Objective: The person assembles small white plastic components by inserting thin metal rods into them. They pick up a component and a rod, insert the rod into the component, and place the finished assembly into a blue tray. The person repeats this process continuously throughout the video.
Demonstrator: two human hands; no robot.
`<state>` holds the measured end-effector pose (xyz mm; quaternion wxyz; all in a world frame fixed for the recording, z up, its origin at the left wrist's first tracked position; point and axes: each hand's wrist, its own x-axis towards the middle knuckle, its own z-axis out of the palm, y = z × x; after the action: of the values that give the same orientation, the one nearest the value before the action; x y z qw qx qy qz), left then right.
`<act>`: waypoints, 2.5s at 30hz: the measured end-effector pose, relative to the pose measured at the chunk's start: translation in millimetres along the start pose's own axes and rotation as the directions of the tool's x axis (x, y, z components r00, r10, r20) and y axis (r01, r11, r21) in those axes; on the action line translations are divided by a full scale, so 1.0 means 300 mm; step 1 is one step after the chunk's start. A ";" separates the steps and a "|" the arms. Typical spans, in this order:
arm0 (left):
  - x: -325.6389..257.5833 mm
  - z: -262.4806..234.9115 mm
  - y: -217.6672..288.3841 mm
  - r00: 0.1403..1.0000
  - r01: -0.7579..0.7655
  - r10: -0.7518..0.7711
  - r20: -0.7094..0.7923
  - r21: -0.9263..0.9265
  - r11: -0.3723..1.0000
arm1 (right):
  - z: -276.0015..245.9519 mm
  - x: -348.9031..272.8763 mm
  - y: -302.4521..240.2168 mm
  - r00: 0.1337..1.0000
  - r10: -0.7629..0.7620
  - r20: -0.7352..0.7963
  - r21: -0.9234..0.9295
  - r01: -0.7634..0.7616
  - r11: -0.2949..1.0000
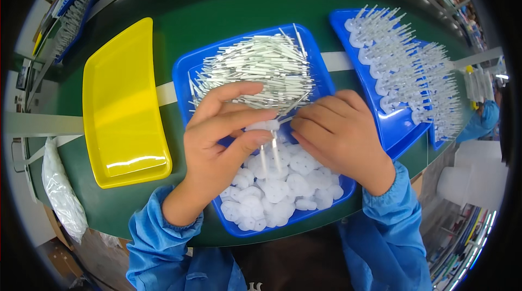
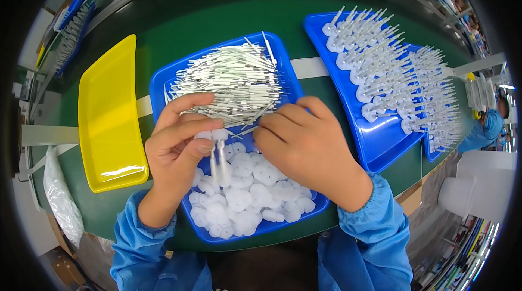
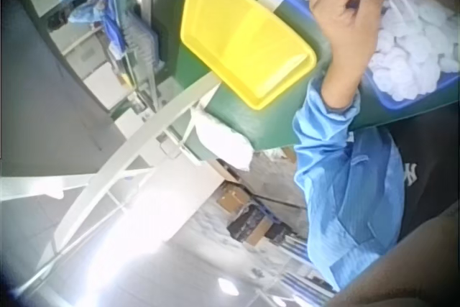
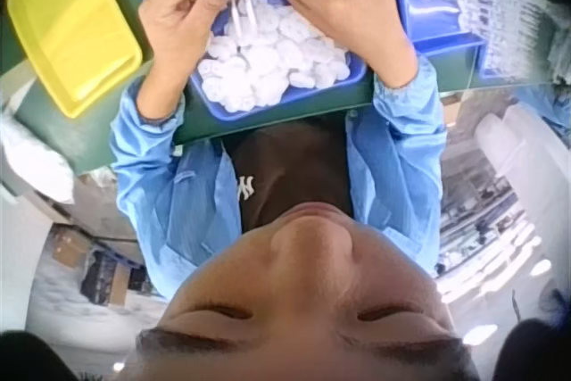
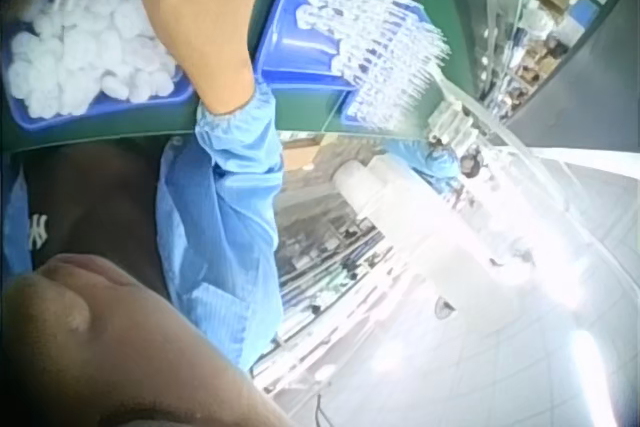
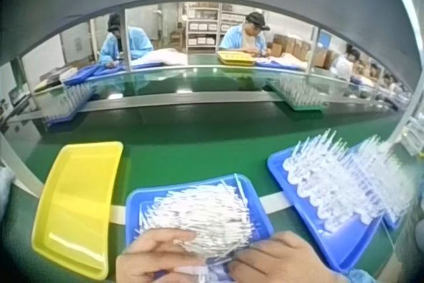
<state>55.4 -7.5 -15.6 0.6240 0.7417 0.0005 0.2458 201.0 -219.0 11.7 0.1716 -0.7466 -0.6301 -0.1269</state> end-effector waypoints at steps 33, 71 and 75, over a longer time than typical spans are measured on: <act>-0.009 0.034 0.005 0.985 0.137 -0.137 -0.102 -0.011 0.990 | 0.037 0.040 -0.015 0.947 0.283 -0.150 0.497 -0.175 0.850; -0.016 0.048 0.026 0.997 0.079 -0.073 -0.031 0.324 0.943 | 0.063 0.054 -0.053 0.933 0.327 -0.153 0.426 -0.236 0.874; -0.023 0.047 0.025 0.998 0.063 -0.063 -0.011 0.349 0.935 | 0.063 0.061 -0.054 0.920 0.381 -0.091 0.499 -0.289 0.817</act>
<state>52.3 -24.4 -12.4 0.4902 0.8402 0.0679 0.2216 187.8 -192.4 3.6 0.4274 -0.7656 -0.4808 -0.0053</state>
